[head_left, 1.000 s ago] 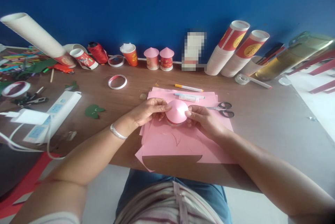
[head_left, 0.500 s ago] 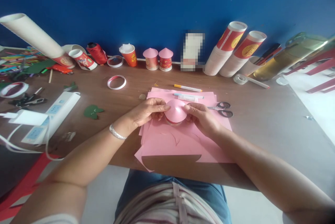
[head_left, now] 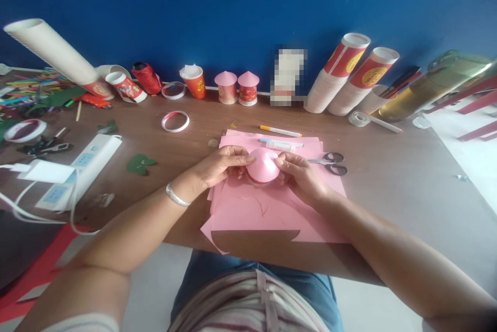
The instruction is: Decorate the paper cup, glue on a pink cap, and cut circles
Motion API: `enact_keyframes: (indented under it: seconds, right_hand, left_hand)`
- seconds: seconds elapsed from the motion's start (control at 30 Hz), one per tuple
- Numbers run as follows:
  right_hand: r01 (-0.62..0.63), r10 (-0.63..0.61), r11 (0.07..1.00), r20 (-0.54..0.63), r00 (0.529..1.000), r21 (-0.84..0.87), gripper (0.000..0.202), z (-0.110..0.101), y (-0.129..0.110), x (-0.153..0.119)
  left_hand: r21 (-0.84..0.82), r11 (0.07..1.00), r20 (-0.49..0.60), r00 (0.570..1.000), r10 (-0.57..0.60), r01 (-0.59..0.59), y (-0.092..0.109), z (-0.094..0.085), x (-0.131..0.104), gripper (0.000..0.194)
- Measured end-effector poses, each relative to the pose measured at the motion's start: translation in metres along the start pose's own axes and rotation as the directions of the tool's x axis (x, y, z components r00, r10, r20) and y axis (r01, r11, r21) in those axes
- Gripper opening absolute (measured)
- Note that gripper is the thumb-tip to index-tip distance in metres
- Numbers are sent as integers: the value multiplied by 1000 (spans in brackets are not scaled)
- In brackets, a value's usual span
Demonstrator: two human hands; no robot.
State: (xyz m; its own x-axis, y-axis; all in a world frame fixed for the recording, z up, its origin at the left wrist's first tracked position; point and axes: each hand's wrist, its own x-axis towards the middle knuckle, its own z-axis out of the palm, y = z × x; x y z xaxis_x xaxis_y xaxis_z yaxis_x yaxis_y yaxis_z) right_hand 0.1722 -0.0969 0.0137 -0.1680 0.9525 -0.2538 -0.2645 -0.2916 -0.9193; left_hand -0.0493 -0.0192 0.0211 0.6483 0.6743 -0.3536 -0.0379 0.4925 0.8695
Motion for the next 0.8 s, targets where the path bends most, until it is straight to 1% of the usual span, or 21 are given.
enact_keyframes:
  seconds: [0.23,0.33,0.4,0.47,0.53,0.67,0.8]
  right_hand:
    - [6,-6,1000,11,1000,-17,49,-2,5,1]
    - [-2,2,1000,-19,1000,-13,49,-3,6,1]
    - [43,-45,999,-65,997,-33,48,-2,5,0]
    - [122,-131,989,-115,985,-86,45,-1,4,-1]
    - [165,-183,978,-145,972,-130,42,0,4,-2]
    - [123,-140,985,-146,979,-120,50,-1,5,0]
    - [144,-155,986,-133,979,-84,54,-1,3,4]
  left_hand:
    - [-42,999,4,1000,8,-7,-3,0,1,42]
    - [-46,999,13,1000,9,-8,-4,0,1,41]
    - [-51,999,19,1000,4,-3,-4,0,1,40]
    - [-57,998,22,1000,-2,4,-3,0,1,39]
    - [-61,998,25,1000,-7,8,-3,-1,1,38]
    - [-84,996,16,1000,2,-1,-4,-2,2,39]
    - [-106,994,-26,1000,2,-5,-5,0,5,43]
